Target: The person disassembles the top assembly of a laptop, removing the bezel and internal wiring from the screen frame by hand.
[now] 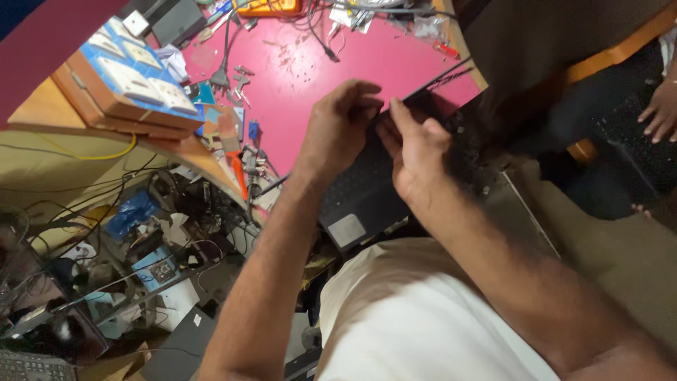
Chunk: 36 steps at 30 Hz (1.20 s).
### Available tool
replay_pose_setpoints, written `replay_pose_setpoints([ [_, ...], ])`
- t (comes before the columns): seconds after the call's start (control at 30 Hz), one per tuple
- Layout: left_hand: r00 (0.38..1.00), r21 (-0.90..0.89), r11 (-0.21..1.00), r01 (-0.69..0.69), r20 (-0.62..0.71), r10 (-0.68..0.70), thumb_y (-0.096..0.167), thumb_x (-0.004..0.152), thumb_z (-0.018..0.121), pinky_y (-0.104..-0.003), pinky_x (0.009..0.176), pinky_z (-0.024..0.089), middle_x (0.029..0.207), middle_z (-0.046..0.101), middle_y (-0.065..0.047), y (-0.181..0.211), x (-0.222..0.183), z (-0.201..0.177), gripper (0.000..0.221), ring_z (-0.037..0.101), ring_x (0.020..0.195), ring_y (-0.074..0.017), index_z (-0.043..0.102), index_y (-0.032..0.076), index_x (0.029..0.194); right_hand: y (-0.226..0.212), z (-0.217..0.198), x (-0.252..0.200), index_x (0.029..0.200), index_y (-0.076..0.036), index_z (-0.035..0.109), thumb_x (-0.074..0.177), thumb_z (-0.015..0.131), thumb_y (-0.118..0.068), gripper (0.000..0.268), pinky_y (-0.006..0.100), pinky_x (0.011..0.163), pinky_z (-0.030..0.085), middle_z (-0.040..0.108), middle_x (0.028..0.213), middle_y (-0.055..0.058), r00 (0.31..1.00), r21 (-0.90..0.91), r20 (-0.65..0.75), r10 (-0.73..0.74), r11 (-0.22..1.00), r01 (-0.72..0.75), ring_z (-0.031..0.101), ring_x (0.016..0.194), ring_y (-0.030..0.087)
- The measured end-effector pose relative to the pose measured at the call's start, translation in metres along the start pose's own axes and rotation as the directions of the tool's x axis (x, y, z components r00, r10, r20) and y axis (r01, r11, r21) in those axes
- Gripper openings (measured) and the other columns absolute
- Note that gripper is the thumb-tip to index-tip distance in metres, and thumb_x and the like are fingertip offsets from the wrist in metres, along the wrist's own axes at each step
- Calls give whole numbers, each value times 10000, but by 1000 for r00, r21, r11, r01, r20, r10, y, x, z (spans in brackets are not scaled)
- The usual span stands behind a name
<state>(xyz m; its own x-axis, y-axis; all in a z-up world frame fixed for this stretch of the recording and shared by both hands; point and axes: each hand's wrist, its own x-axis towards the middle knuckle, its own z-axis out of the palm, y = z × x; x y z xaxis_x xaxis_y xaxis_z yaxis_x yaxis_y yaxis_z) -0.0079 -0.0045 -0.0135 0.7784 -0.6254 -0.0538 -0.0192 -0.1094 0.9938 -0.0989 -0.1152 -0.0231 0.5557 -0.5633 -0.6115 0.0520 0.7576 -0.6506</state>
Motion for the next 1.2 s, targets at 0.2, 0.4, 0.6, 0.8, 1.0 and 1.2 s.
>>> replay_pose_setpoints([
  [0.2, 993, 64, 991, -117, 9, 117, -103, 942, 613, -273, 845, 618, 1001, 778, -85, -14, 16, -7, 258, 757, 968, -143, 665, 21, 1162, 8, 9, 24, 1063, -15, 703, 882, 765, -125, 221, 370, 880, 622, 742, 991, 76, 999, -32, -22, -50, 998, 49, 724, 922, 207],
  [0.4, 983, 100, 977, -186, 6, 186, -115, 921, 617, -268, 835, 624, 964, 783, -87, -23, 28, -8, 221, 770, 934, -142, 688, -1, 1096, 20, 8, 53, 1051, 19, 710, 842, 792, -92, 250, 396, 829, 651, 727, 952, 100, 988, -2, -53, -146, 989, 146, 720, 866, 224],
  [0.6, 984, 105, 978, -179, 4, 179, -102, 892, 673, -258, 802, 620, 939, 786, -88, -26, 34, -10, 198, 772, 902, -134, 694, -5, 1064, 16, 15, 51, 1020, -4, 655, 848, 811, -109, 255, 392, 815, 628, 715, 968, 83, 967, 19, -151, -205, 978, 210, 708, 876, 209],
  [0.8, 968, 107, 963, -249, -19, 252, -118, 886, 655, -263, 812, 626, 952, 788, -85, -29, 33, -5, 205, 775, 913, -144, 701, -4, 1052, 6, 20, 52, 1035, -21, 689, 812, 815, -118, 274, 392, 814, 609, 729, 991, 73, 966, 22, -189, -175, 983, 183, 701, 884, 212],
  [1.0, 959, 212, 941, -262, -51, 278, -91, 885, 669, -271, 804, 629, 940, 787, -73, -27, 33, -7, 210, 782, 907, -139, 712, 17, 1060, 5, 18, 67, 1042, 0, 703, 810, 828, -100, 282, 387, 805, 617, 707, 974, 83, 972, 30, -203, -121, 991, 130, 689, 867, 223],
  [1.2, 970, 176, 958, -225, -47, 237, -82, 870, 693, -271, 770, 621, 911, 783, -69, -28, 38, -7, 209, 765, 876, -132, 713, 18, 1052, 0, 13, 64, 1084, -7, 710, 818, 840, -116, 316, 388, 884, 634, 700, 978, 76, 989, 20, -138, -52, 998, 55, 680, 890, 210],
])
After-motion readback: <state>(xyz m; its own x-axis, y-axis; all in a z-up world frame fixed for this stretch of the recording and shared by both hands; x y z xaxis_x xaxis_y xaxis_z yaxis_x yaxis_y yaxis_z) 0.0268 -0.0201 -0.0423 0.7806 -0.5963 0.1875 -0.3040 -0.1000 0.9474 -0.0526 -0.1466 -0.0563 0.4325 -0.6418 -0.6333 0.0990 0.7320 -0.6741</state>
